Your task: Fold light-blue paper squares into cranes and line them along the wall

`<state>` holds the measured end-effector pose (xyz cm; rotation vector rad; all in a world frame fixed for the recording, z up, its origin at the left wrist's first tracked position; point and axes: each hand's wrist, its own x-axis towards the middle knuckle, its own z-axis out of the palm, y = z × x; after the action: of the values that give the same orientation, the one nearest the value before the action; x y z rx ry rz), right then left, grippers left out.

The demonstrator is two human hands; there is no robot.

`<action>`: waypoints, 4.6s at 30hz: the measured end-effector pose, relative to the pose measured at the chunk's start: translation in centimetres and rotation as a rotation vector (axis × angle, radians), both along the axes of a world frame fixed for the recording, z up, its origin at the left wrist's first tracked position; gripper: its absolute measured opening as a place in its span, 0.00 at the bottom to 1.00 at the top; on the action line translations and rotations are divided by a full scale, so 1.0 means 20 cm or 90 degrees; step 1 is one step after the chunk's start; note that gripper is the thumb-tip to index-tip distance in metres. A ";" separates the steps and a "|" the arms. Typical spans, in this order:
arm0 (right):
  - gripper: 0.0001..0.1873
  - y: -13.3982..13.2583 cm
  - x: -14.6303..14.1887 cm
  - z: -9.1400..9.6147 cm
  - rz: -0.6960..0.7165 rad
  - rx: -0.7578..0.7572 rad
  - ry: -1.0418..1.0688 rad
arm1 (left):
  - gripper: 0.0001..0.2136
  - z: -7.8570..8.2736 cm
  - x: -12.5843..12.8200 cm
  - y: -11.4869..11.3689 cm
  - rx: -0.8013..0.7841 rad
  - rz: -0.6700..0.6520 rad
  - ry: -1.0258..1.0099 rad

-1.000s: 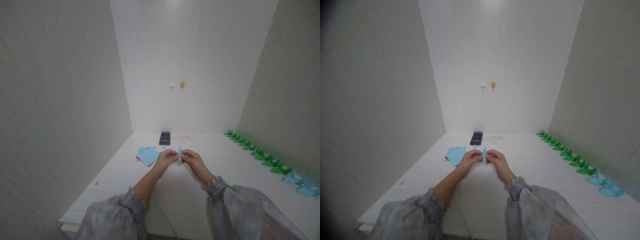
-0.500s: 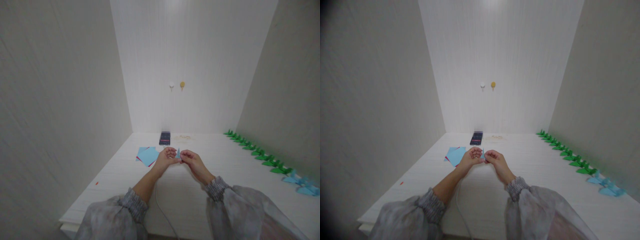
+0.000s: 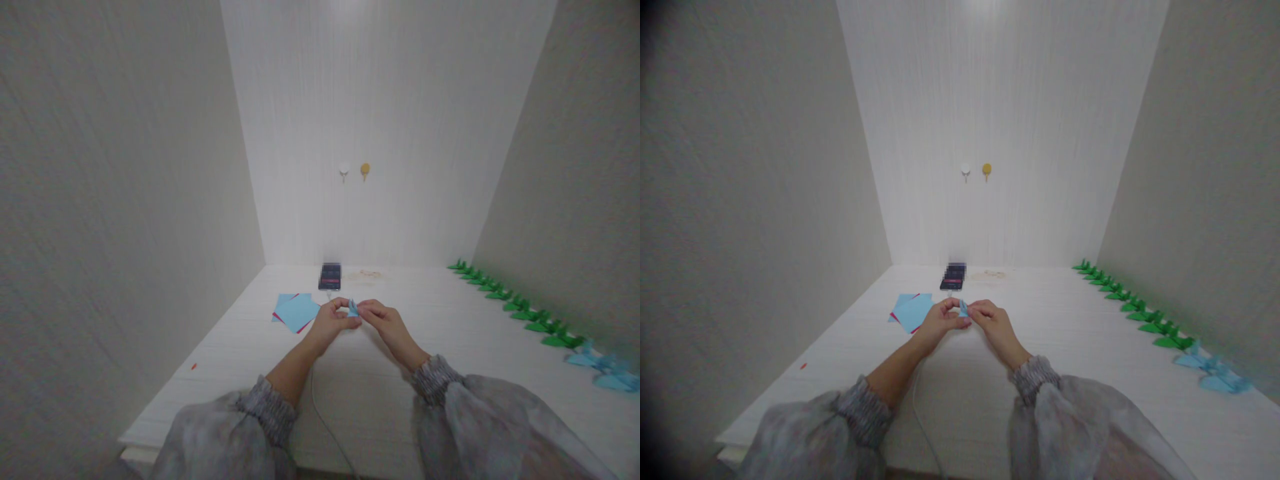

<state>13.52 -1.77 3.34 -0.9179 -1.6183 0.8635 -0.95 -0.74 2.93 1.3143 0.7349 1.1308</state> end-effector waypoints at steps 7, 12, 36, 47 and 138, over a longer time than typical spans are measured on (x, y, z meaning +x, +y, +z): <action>0.14 0.00 0.00 0.00 -0.010 0.014 -0.005 | 0.15 0.01 0.00 0.01 -0.034 0.010 -0.023; 0.12 0.02 0.01 -0.02 -0.041 0.028 -0.018 | 0.15 -0.01 0.00 0.04 -0.047 0.043 0.001; 0.07 -0.01 0.03 0.01 0.050 -0.063 0.095 | 0.13 0.00 -0.02 0.00 0.001 -0.012 0.089; 0.02 0.02 0.05 0.01 -0.020 0.087 -0.095 | 0.13 -0.01 -0.01 0.01 -0.018 -0.017 0.071; 0.05 0.00 0.06 0.03 -0.135 0.469 -0.367 | 0.11 -0.01 0.02 0.02 0.062 0.025 0.051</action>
<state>14.67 -1.79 3.98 -0.8027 -2.0587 -0.1951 -0.58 -0.33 2.76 1.4384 0.7756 1.1636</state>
